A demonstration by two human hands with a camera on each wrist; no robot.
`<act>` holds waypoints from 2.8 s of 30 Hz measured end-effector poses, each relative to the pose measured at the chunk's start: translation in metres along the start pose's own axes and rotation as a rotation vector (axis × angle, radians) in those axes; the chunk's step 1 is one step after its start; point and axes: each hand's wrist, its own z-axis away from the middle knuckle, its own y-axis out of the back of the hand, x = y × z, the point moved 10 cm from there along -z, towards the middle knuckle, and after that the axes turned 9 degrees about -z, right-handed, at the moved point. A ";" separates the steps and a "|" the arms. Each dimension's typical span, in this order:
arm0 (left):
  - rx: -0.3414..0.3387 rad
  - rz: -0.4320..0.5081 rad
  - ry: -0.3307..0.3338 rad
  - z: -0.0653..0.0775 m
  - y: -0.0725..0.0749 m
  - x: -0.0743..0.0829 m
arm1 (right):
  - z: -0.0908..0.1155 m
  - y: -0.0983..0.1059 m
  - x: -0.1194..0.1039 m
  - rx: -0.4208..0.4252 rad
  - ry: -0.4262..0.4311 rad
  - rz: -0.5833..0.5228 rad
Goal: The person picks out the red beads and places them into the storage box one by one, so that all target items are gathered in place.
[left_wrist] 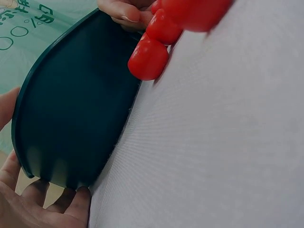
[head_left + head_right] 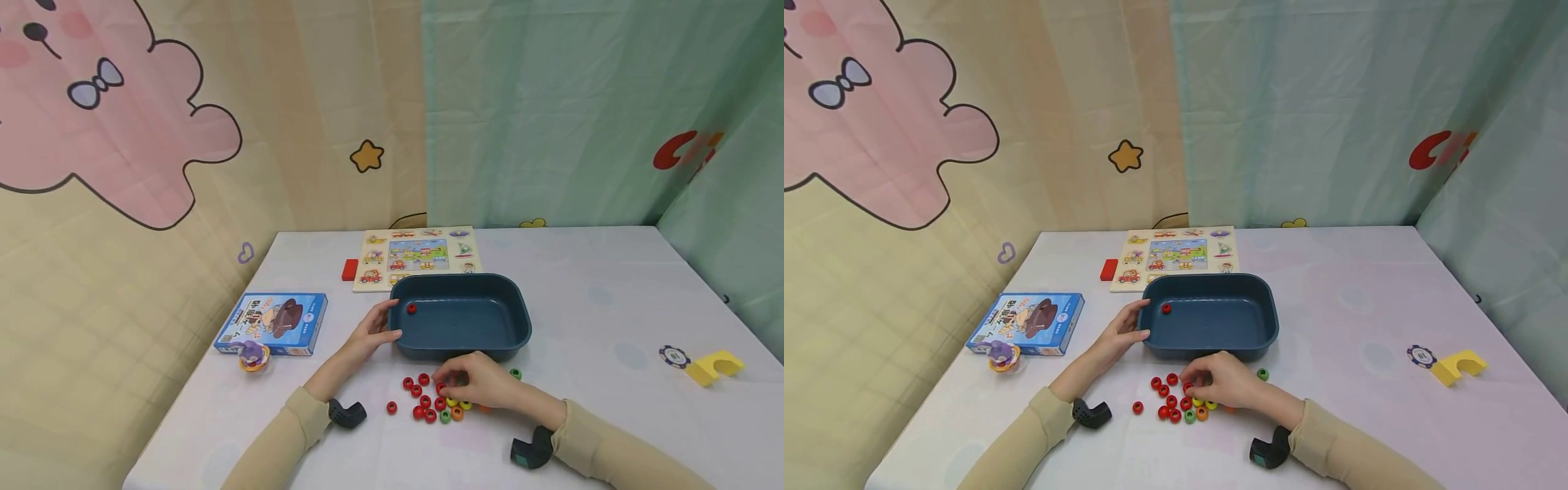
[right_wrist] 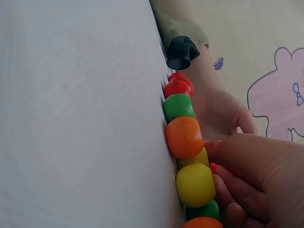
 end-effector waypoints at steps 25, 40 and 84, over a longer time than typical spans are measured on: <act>-0.035 -0.015 0.005 0.011 -0.007 0.025 | -0.064 0.125 -0.091 0.326 0.256 0.055; -0.044 -0.016 -0.020 0.010 -0.007 0.028 | -0.136 0.101 0.021 0.128 -0.078 -0.182; -0.006 -0.003 -0.021 0.000 0.000 0.002 | -0.112 0.103 -0.037 -0.040 -0.023 -0.132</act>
